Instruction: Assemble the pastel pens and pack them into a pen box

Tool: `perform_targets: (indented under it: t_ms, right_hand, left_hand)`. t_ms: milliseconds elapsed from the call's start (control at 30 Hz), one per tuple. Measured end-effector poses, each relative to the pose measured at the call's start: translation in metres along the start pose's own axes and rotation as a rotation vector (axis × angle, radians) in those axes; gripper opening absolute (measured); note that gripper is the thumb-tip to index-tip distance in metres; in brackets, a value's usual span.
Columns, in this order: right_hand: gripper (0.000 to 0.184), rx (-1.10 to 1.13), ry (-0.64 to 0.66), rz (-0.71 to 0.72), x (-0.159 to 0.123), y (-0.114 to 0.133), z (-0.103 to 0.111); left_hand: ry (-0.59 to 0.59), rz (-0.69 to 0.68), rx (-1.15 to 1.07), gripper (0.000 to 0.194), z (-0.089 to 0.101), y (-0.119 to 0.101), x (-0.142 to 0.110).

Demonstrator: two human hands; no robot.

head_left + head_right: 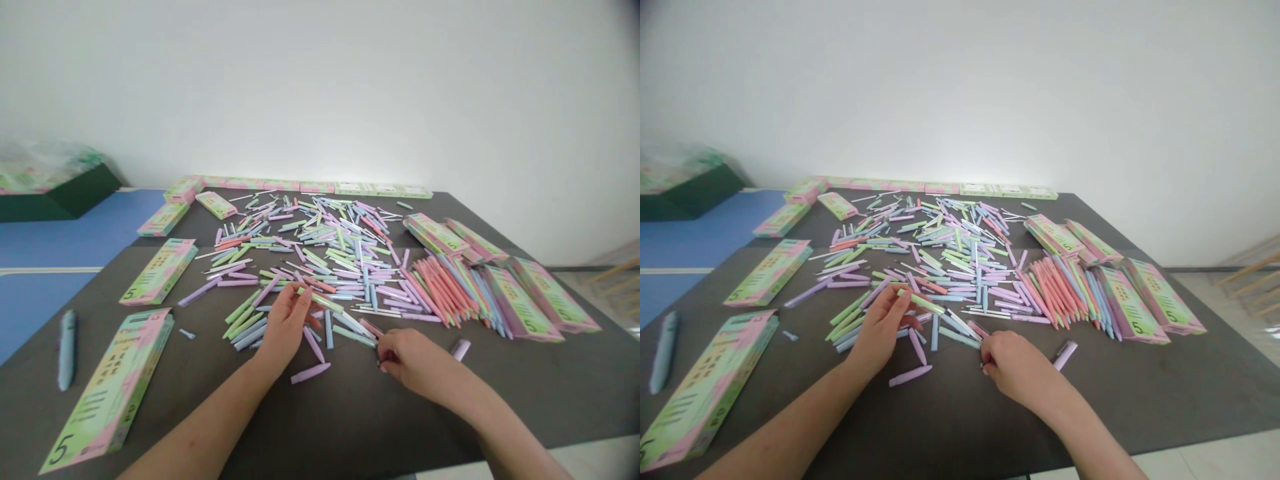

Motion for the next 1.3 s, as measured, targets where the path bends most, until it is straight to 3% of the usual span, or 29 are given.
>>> perform_targets:
  t_ms: [233, 400, 500, 667, 867, 1000, 1167, 1300]
  right_hand:
    - [0.01, -0.007, -0.086, -0.01, 0.006, 0.01, 0.01]
    - [0.007, 0.129, -0.253, 0.006, 0.014, 0.012, 0.029]
    - [0.009, 0.142, -0.269, 0.049, 0.02, 0.02, 0.031]
    - [0.017, 0.167, -0.272, 0.12, 0.026, 0.037, 0.03]
    - [0.024, 0.201, -0.327, 0.205, 0.033, 0.045, 0.042]
    - [0.022, 0.201, -0.376, 0.219, 0.04, 0.043, 0.05]
    - [0.022, 0.203, -0.356, 0.254, 0.05, 0.047, 0.048]
    - [0.023, 0.244, -0.309, 0.274, 0.057, 0.048, 0.04]
  left_hand:
    - [-0.202, -0.159, -0.024, 0.022, 0.034, -0.01, 0.012]
    - [-0.351, -0.417, 0.337, 0.024, 0.04, -0.041, -0.005]
    - [-0.276, -0.449, 0.483, 0.028, 0.03, -0.043, -0.007]
    - [-0.208, -0.309, 0.562, 0.026, 0.025, -0.027, 0.004]
    - [0.03, -0.371, 1.247, 0.026, -0.013, -0.009, -0.008]
    - [0.107, -0.42, 1.504, 0.029, -0.03, -0.009, -0.021]
    - [0.151, -0.444, 1.633, 0.025, -0.033, -0.008, -0.025]
    - [0.139, -0.406, 1.551, 0.027, -0.031, -0.008, -0.026]
Point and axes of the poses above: each hand's wrist, its own x-axis towards the middle knuckle, its own z-axis out of the back of the hand, y = z × x, the point moved 8 cm from there along x, towards the middle knuckle, and after that the axes turned 6 degrees about z, right-handed, at the moved point
